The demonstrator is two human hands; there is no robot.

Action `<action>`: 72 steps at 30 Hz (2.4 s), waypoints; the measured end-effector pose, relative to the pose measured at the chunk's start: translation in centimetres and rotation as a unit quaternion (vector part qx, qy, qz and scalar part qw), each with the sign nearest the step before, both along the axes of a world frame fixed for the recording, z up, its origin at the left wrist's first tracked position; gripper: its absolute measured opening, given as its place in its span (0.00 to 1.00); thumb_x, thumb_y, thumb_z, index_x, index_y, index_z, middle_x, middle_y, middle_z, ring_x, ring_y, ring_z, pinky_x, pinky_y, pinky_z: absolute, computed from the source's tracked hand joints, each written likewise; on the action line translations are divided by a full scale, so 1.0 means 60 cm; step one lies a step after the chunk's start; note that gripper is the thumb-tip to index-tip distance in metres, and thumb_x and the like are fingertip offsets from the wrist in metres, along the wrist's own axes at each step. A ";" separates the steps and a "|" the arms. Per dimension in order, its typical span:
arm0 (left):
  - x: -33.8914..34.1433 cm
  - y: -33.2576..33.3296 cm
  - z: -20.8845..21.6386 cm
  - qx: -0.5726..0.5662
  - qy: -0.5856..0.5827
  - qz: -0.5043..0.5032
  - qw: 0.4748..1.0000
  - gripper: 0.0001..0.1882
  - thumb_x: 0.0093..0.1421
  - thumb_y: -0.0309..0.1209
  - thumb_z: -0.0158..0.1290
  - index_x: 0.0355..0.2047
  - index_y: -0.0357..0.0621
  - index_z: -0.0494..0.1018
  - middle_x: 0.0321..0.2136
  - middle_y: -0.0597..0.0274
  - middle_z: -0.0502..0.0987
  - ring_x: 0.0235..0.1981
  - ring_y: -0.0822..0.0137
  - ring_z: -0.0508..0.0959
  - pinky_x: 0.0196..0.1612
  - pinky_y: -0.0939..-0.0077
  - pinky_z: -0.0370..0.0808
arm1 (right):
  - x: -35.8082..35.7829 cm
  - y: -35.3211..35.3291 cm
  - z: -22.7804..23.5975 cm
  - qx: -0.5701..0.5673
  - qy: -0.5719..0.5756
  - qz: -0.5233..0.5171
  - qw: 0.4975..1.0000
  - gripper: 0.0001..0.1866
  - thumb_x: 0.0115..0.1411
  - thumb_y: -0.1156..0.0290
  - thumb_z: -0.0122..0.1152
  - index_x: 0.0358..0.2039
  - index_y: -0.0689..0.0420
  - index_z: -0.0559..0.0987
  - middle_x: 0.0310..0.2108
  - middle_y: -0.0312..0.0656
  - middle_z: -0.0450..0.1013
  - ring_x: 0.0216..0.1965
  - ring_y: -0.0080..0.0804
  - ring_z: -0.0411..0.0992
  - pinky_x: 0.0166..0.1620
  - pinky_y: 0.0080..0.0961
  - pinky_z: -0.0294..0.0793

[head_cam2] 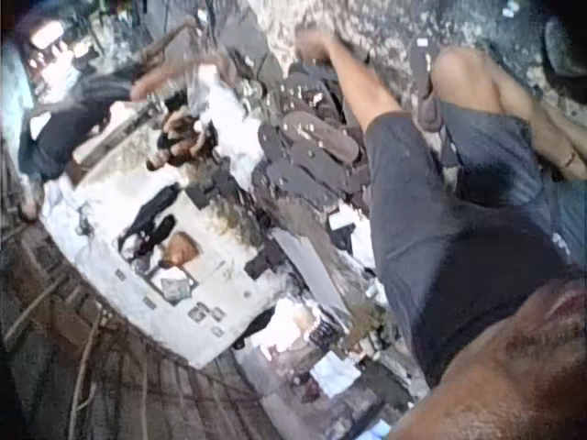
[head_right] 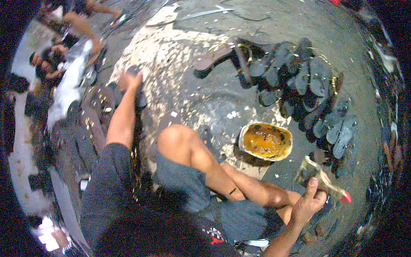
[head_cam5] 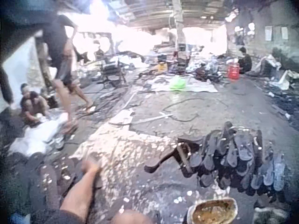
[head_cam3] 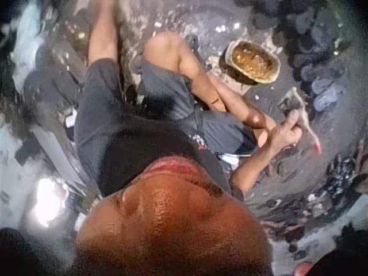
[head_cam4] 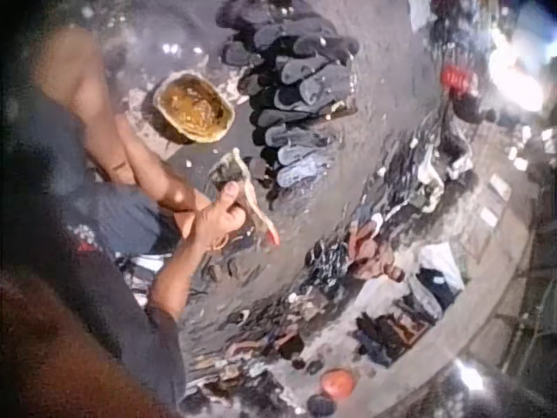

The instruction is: The person sits on the floor and repeatedly applies a brown adhesive to the soles of black flip-flops using a brush. They dip the brush into a container of glue and spread it across the sole surface, then place the treated sandals into a pile.

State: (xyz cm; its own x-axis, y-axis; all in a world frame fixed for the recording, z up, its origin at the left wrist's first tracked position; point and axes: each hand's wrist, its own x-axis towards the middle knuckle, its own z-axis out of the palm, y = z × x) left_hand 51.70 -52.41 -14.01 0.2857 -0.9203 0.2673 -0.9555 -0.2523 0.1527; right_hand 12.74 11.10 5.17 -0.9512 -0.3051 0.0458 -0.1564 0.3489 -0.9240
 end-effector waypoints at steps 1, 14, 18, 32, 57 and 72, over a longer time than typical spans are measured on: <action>0.004 -0.011 -0.019 0.068 0.039 0.085 0.993 0.53 0.49 0.63 0.63 0.66 0.44 0.60 0.67 0.40 0.57 0.67 0.43 0.59 0.65 0.41 0.58 | -0.009 -0.016 -0.012 -0.021 0.001 -0.017 1.000 0.20 0.68 0.67 0.58 0.55 0.68 0.73 0.51 0.44 0.74 0.51 0.30 0.70 0.57 0.30 0.68; -0.061 0.365 0.315 0.203 0.483 -0.444 0.727 0.29 0.64 0.41 0.58 0.59 0.38 0.65 0.34 0.66 0.75 0.38 0.71 0.75 0.45 0.80 0.69 | -0.066 -0.182 -0.201 0.407 0.196 0.320 0.833 0.13 0.58 0.55 0.66 0.40 0.46 0.85 0.34 0.48 0.79 0.40 0.49 0.74 0.45 0.47 0.71; -0.030 0.528 0.366 0.145 0.340 -0.439 0.819 0.20 0.70 0.36 0.50 0.55 0.35 0.73 0.29 0.69 0.74 0.31 0.74 0.71 0.38 0.80 0.68 | -0.090 -0.148 -0.132 -0.021 0.039 0.240 0.970 0.13 0.59 0.68 0.69 0.44 0.56 0.83 0.44 0.42 0.80 0.46 0.32 0.77 0.54 0.29 0.73; -0.129 0.632 0.396 0.313 0.625 -0.422 0.578 0.39 0.57 0.49 0.59 0.59 0.30 0.65 0.54 0.49 0.74 0.47 0.55 0.80 0.54 0.61 0.76 | -0.049 -0.010 0.104 -0.258 0.042 0.002 0.965 0.15 0.66 0.60 0.64 0.44 0.60 0.80 0.38 0.33 0.77 0.38 0.19 0.72 0.42 0.19 0.71; -0.148 0.861 0.298 0.453 0.760 -0.258 0.388 0.52 0.55 0.74 0.45 0.63 0.40 0.62 0.51 0.50 0.75 0.42 0.59 0.79 0.47 0.65 0.80 | 0.088 -0.072 0.043 -0.259 -0.076 0.145 0.952 0.14 0.66 0.68 0.62 0.48 0.63 0.78 0.43 0.37 0.77 0.45 0.20 0.72 0.51 0.20 0.71; -0.286 0.689 0.325 0.376 0.871 -0.256 0.189 0.39 0.65 0.63 0.42 0.57 0.38 0.68 0.41 0.47 0.80 0.36 0.54 0.82 0.41 0.57 0.82 | 0.235 -0.109 0.012 -0.229 0.075 0.330 0.913 0.08 0.62 0.69 0.63 0.40 0.57 0.80 0.38 0.43 0.78 0.47 0.43 0.75 0.52 0.38 0.71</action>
State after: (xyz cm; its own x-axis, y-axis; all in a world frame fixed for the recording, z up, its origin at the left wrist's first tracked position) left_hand 34.54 -11.04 5.50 -0.8389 -0.5380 -0.0824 0.4495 -0.7702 0.4524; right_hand 26.83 4.54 5.90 -0.5395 -0.7253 0.4276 -0.3305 -0.2847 -0.8999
